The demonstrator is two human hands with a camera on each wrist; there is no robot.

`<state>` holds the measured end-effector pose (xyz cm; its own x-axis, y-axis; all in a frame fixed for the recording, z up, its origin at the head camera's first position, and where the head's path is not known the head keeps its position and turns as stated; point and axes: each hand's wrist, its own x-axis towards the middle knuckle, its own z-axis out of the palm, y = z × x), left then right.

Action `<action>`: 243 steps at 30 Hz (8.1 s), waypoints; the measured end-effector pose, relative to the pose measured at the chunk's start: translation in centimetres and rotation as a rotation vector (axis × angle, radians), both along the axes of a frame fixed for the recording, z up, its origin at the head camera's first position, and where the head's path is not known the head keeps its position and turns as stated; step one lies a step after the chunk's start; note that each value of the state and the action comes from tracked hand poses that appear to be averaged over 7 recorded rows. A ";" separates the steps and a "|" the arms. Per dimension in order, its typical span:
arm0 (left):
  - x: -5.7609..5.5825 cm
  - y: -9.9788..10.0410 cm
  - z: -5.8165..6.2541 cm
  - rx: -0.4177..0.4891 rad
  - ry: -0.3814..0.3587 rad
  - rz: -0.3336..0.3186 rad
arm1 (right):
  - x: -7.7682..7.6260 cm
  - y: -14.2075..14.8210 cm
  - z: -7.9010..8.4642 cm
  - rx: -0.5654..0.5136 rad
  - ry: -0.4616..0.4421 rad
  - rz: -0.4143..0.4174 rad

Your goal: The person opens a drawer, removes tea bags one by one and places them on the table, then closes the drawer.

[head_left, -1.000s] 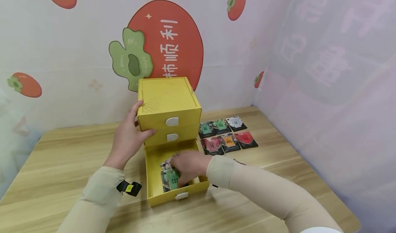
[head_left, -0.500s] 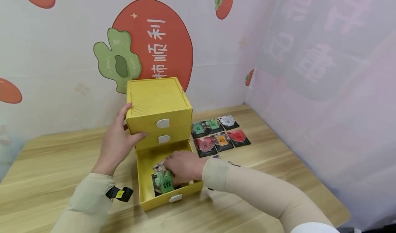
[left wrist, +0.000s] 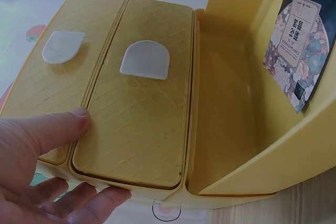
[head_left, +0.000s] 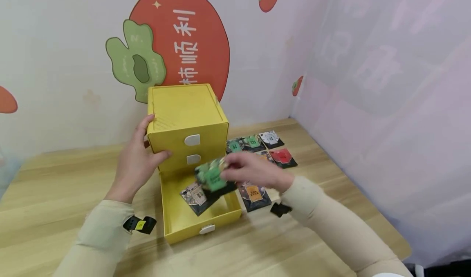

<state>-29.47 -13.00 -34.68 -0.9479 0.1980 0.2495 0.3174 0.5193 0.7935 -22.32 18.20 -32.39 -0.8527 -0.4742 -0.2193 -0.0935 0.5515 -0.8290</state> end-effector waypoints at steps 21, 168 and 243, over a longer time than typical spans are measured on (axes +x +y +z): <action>-0.3 0.0 0.0 -0.026 -0.028 0.012 | 1.8 15.3 -6.6 0.102 -0.270 -0.471; -0.4 0.3 0.7 0.029 -0.052 0.028 | -1.9 -7.4 0.7 0.496 0.064 0.071; -0.6 0.4 0.2 0.017 -0.052 0.018 | 2.3 20.4 -5.4 0.619 -0.217 -0.389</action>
